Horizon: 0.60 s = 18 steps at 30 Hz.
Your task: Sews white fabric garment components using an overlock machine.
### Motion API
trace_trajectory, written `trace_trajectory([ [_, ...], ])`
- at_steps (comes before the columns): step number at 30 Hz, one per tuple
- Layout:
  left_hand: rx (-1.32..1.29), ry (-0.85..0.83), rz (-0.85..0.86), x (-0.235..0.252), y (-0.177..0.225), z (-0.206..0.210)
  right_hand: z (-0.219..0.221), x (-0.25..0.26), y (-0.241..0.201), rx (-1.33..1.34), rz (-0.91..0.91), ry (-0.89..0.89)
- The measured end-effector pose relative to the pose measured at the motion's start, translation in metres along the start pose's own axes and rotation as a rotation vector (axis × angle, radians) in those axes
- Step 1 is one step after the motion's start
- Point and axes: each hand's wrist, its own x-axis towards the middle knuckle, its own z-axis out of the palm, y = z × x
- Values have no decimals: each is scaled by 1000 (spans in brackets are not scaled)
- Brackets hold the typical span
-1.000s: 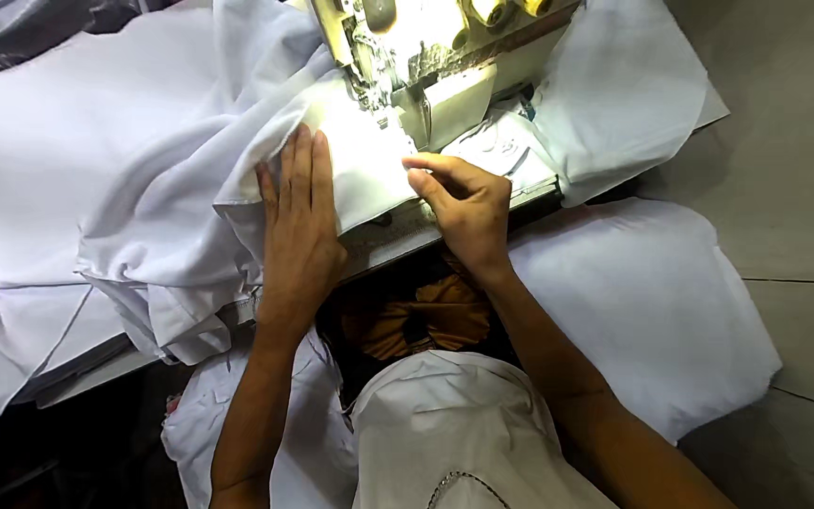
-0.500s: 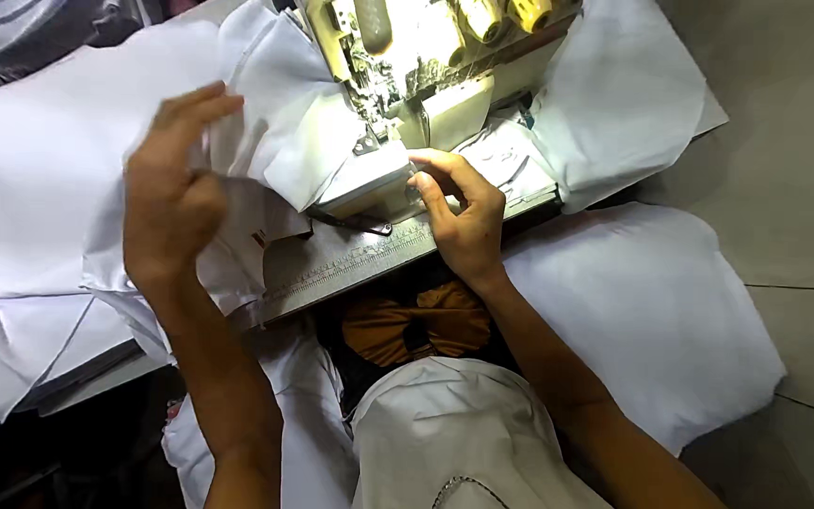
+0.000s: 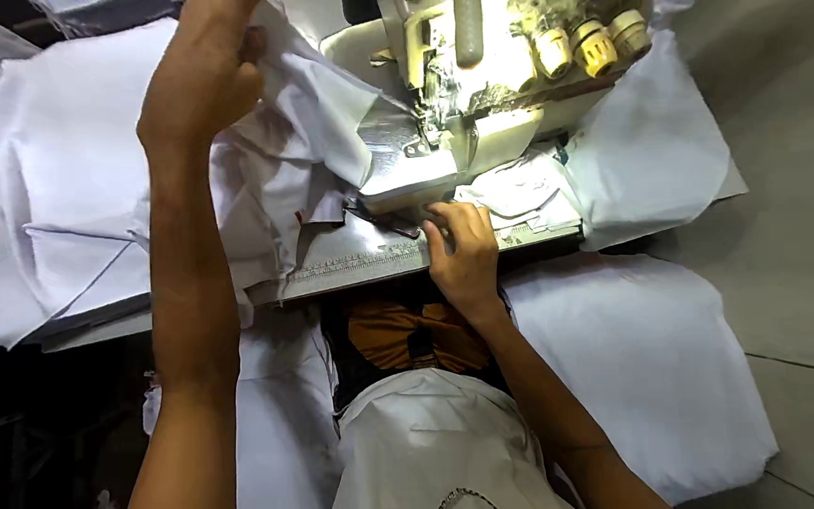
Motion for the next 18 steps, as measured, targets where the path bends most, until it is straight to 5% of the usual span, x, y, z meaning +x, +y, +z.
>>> trace_trajectory([
  [9,44,47,-147,-122,3,-90,34,0,-16,-249,-143,-42],
  [18,-342,49,-362,-166,-8,-84,12,-1,-15,-318,-283,-362],
])
